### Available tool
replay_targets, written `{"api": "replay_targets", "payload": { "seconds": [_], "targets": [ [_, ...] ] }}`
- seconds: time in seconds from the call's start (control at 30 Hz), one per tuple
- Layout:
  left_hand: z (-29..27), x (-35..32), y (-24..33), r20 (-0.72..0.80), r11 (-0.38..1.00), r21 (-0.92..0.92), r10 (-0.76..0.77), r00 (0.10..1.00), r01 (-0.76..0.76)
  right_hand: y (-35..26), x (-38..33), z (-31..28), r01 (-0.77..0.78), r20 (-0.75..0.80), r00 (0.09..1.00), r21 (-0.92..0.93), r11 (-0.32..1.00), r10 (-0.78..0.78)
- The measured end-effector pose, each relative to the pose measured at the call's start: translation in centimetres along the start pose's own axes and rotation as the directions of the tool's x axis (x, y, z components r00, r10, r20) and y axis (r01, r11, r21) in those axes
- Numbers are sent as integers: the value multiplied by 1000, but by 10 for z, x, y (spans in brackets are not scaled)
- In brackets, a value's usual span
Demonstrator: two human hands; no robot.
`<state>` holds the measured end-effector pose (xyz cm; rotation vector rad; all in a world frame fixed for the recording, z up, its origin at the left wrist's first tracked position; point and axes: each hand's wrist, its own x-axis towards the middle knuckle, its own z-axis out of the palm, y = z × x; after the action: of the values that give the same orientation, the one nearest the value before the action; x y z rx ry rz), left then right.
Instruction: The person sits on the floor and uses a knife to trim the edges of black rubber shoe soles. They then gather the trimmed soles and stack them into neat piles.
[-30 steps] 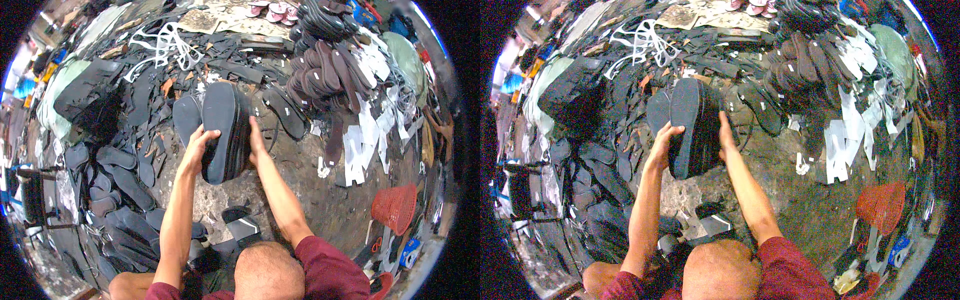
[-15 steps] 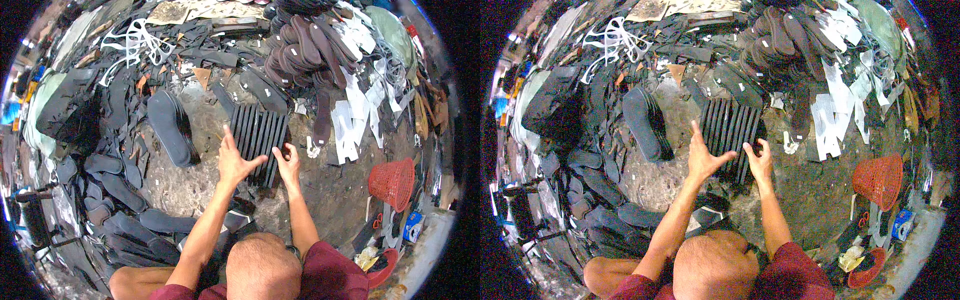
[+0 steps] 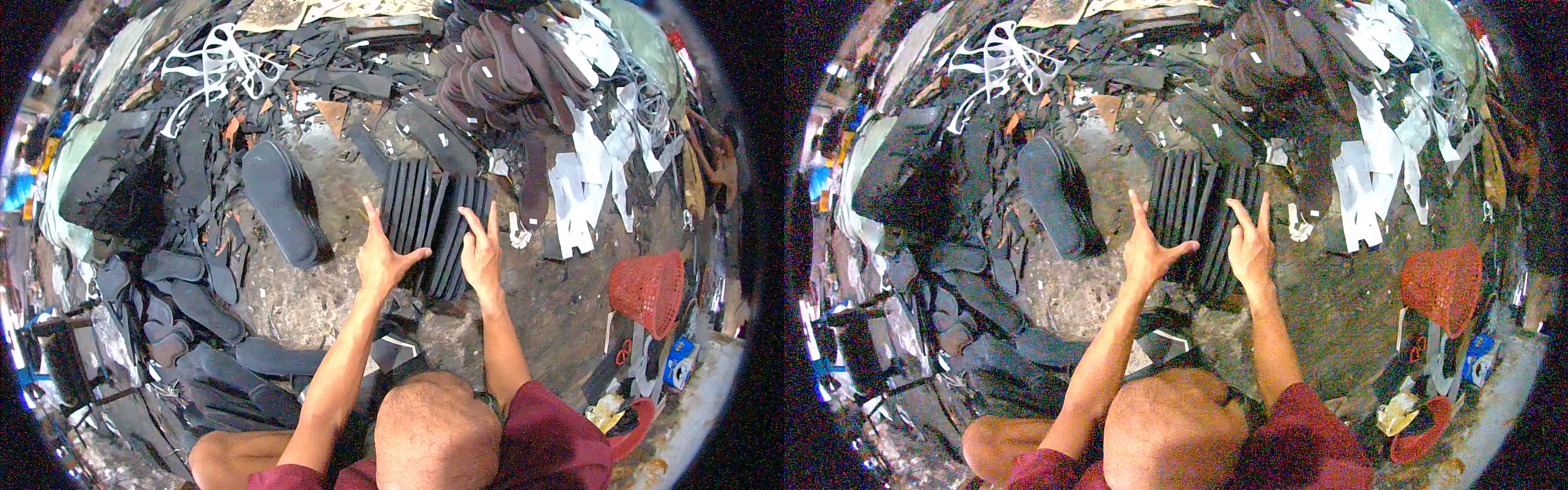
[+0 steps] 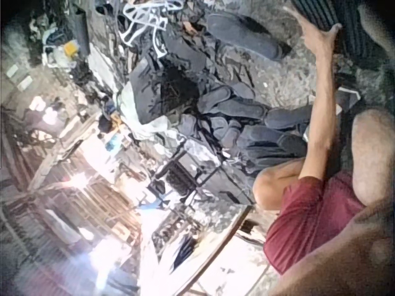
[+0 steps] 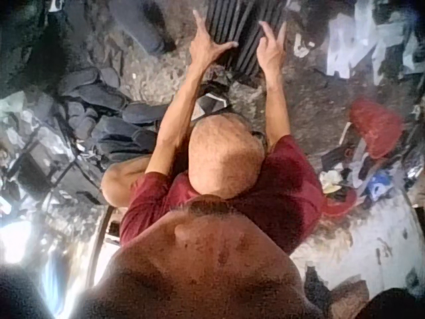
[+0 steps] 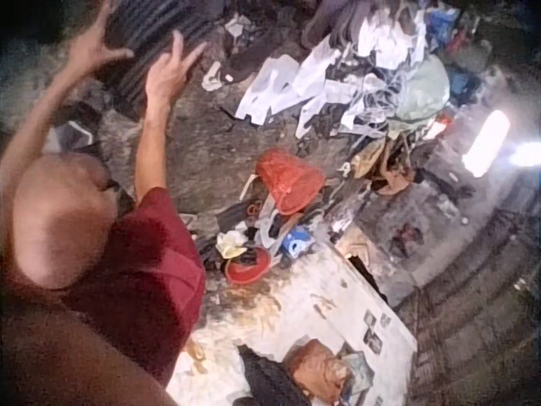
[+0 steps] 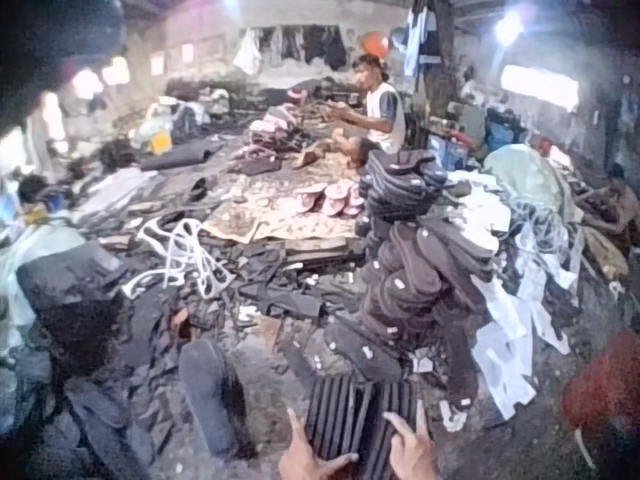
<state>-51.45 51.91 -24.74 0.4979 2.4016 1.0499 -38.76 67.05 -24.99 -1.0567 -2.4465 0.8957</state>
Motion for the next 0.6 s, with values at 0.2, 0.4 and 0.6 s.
{"api": "replay_targets", "payload": {
  "seconds": [0.2, 0.4, 0.6],
  "targets": [
    [4, 7, -34, 49, 974, -214, 82, 995, -69, -36, 8, 21, -190, -104, 979, -130, 973, 177],
    [1, 9, -39, 99, 976, -209, 83, 992, -61, -28, 9, 43, -178, -224, 962, -86, 980, 155],
    [1, 24, -61, 43, 955, -208, 224, 974, -211, -35, 9, 52, -122, -235, 953, 277, 953, 190]
  ]
}}
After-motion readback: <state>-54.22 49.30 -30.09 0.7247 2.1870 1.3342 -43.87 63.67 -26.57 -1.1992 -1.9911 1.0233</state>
